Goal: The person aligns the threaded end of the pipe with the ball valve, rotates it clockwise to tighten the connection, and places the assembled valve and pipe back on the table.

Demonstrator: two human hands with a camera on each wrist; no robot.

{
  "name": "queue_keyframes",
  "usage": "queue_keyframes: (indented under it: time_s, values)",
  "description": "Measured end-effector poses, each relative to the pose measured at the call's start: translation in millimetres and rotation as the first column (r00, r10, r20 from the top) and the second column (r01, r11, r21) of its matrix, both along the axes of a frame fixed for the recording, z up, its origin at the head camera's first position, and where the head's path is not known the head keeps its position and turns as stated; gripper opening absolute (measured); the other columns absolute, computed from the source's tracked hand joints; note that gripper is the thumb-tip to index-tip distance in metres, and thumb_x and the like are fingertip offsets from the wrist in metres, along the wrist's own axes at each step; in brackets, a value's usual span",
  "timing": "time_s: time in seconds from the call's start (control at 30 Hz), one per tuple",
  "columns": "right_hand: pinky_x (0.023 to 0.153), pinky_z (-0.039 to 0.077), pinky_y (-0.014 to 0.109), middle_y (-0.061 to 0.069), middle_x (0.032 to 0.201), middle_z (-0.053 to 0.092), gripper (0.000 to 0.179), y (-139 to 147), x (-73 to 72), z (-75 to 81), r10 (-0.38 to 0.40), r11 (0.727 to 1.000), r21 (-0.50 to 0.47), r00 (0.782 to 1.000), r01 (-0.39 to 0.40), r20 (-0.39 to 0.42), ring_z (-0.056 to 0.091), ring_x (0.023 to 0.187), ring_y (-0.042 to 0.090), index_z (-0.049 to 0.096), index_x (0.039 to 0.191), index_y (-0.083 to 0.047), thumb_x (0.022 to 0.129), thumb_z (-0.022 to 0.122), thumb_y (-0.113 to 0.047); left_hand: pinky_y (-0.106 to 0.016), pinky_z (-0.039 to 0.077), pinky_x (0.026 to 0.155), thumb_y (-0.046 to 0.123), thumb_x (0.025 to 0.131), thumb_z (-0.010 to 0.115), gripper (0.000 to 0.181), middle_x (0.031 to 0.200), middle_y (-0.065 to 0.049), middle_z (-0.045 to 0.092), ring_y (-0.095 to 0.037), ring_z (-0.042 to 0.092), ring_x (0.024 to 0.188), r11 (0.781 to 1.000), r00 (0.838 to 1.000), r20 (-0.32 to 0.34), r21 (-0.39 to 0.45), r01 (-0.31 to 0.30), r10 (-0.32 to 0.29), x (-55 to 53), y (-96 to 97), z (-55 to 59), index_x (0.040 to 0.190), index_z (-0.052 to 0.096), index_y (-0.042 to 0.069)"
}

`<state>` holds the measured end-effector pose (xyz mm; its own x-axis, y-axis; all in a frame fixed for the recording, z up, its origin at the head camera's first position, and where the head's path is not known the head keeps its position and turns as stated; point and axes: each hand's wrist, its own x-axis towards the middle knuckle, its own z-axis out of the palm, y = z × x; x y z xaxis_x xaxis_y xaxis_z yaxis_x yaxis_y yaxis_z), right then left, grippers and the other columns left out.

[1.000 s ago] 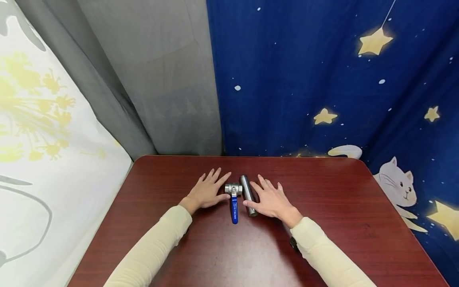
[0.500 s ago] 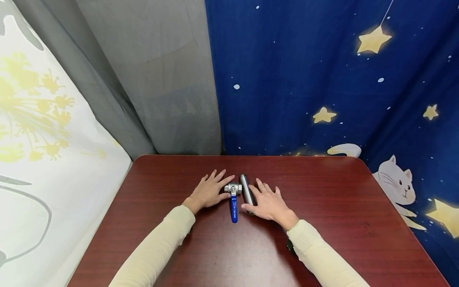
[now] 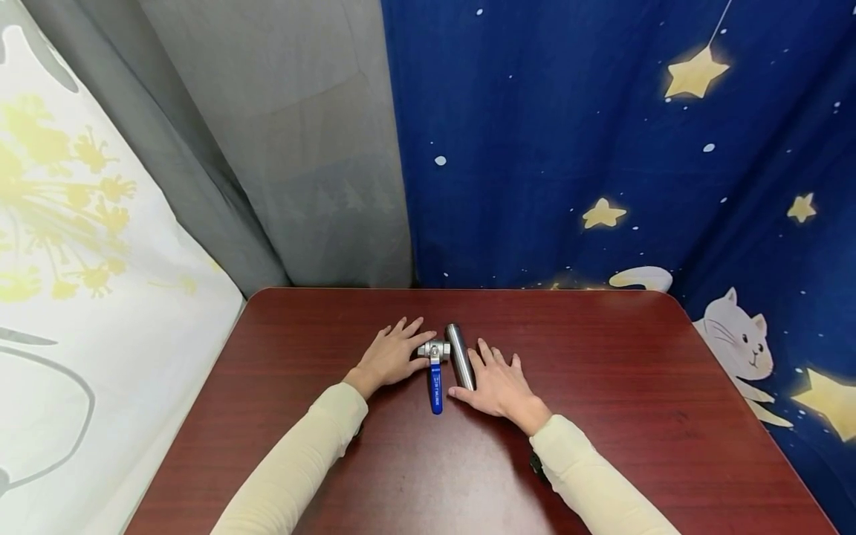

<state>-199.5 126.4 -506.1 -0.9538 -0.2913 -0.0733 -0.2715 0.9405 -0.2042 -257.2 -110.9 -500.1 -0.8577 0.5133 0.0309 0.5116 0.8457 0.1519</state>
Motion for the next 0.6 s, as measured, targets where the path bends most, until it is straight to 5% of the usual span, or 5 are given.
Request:
queue_keyframes:
  time_s: [0.6]
  values:
    - [0.107, 0.021, 0.067, 0.016, 0.156, 0.03, 0.097, -6.1, 0.7, -10.0, -0.038, 0.999, -0.001, 0.999, 0.038, 0.003, 0.028, 0.142, 0.039, 0.032, 0.151, -0.006, 0.083, 0.05, -0.074, -0.055, 0.032, 0.108, 0.05, 0.087, 0.067, 0.063, 0.153, -0.012, 0.037, -0.035, 0.035, 0.14, 0.999, 0.999, 0.002, 0.006, -0.054, 0.054, -0.4, 7.8, -8.4, 0.143, 0.046, 0.03]
